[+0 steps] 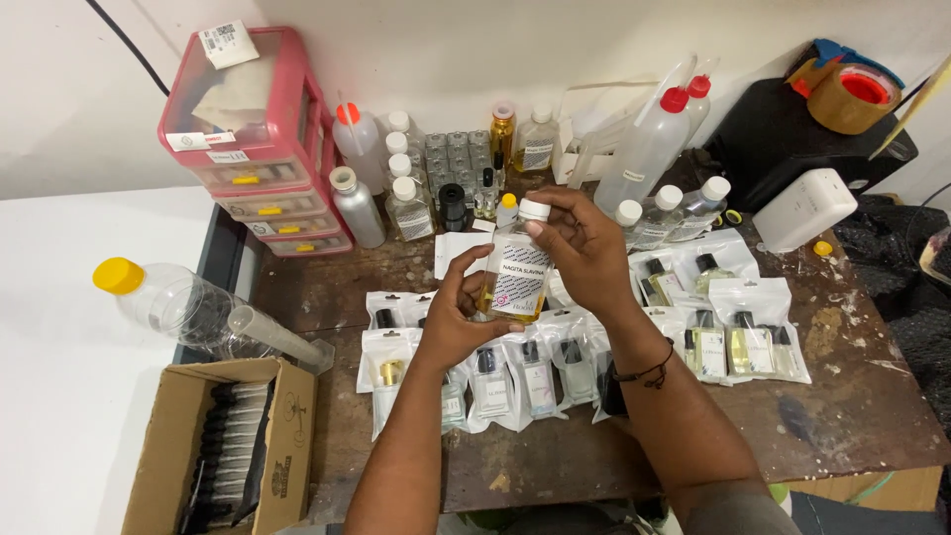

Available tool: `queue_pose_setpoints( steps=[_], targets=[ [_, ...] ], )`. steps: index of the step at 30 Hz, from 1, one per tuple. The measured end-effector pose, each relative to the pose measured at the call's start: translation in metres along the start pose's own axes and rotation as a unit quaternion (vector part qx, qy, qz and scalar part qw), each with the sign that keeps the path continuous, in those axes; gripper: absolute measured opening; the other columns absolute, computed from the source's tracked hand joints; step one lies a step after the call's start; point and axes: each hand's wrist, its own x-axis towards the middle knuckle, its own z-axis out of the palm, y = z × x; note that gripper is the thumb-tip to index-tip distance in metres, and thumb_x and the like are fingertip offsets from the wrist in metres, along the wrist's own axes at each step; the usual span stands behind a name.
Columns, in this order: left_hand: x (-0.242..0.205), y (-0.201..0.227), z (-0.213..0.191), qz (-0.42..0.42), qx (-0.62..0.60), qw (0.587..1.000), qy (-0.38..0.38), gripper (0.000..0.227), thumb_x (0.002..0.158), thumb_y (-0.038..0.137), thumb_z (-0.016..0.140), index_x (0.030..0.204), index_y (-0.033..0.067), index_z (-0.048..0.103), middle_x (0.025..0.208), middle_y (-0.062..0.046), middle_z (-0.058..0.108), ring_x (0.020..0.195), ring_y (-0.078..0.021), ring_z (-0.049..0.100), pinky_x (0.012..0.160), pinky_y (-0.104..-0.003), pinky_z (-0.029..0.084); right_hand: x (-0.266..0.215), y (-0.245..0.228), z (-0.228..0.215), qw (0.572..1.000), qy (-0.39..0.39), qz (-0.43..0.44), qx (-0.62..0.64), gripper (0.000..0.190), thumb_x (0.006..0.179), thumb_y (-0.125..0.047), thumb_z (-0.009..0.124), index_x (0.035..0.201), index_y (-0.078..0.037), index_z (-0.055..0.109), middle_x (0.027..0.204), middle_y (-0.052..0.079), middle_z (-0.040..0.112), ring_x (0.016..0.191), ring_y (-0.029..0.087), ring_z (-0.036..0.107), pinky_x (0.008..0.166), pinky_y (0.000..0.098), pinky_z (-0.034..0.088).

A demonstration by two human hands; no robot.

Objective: The person handles small glass perfume bottles, placing them into individual white plastic bags and arranging them on a wooden table. They also organize a cardboard box containing black plastic caps and a black plastic bag, and retrieve larger bottles from a wall shelf.

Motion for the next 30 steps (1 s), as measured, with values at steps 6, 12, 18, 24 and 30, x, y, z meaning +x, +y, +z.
queue_pose_setpoints(
  steps=[6, 12, 18, 24, 30],
  targets=[
    [0.005, 0.015, 0.006, 0.093, 0.256, 0.960, 0.059, 0.082, 0.077, -0.007, 0.083, 0.150, 0.0120, 0.052, 0.119, -0.022, 0.065, 0.110, -0.0400, 0.069, 0.087, -0.049, 0.059, 0.002, -0.021, 0.001, 1.000, -0.003, -0.026, -0.006, 0.023, 0.100, 0.004, 0.063, 0.123, 0.004, 0.064, 0.133, 0.019, 0.061, 0.116, 0.022, 0.063, 0.100, 0.0375, 0.056],
    [0.002, 0.015, 0.009, 0.103, 0.280, 0.952, 0.069, 0.079, 0.079, -0.006, 0.082, 0.149, 0.0166, 0.055, 0.122, -0.017, 0.062, 0.109, -0.0381, 0.069, 0.089, -0.047, 0.059, 0.002, -0.017, -0.002, 1.000, -0.002, -0.015, -0.004, 0.024, 0.101, 0.004, 0.063, 0.124, 0.005, 0.063, 0.130, 0.018, 0.063, 0.112, 0.020, 0.065, 0.098, 0.0342, 0.056],
    [0.001, -0.017, -0.004, -0.020, -0.078, 0.996, -0.027, 0.102, 0.076, -0.012, 0.082, 0.162, 0.0118, 0.033, 0.131, -0.019, 0.065, 0.113, -0.0245, 0.068, 0.093, -0.038, 0.061, 0.006, -0.017, 0.000, 0.999, -0.032, 0.002, 0.014, 0.029, 0.096, 0.003, 0.070, 0.124, 0.005, 0.062, 0.128, 0.021, 0.065, 0.108, 0.020, 0.066, 0.093, 0.0350, 0.058],
    [-0.011, -0.052, -0.021, -0.060, -0.279, 0.957, -0.054, 0.100, 0.072, -0.016, 0.076, 0.160, 0.0050, 0.032, 0.137, -0.022, 0.062, 0.115, -0.0327, 0.069, 0.092, -0.046, 0.062, 0.013, -0.029, 0.008, 0.999, -0.049, 0.007, -0.004, 0.027, 0.098, -0.001, 0.069, 0.125, 0.004, 0.068, 0.118, 0.016, 0.069, 0.099, 0.014, 0.065, 0.089, 0.0311, 0.058],
    [-0.023, -0.120, -0.051, -0.051, -0.254, 0.965, -0.034, 0.100, 0.073, -0.013, 0.079, 0.160, 0.0059, 0.032, 0.144, -0.015, 0.058, 0.121, -0.0314, 0.065, 0.095, -0.046, 0.062, 0.021, -0.041, 0.011, 0.996, -0.066, 0.006, -0.067, 0.028, 0.094, -0.005, 0.078, 0.120, 0.003, 0.071, 0.106, 0.016, 0.069, 0.086, 0.014, 0.061, 0.080, 0.0331, 0.057]
  ],
)
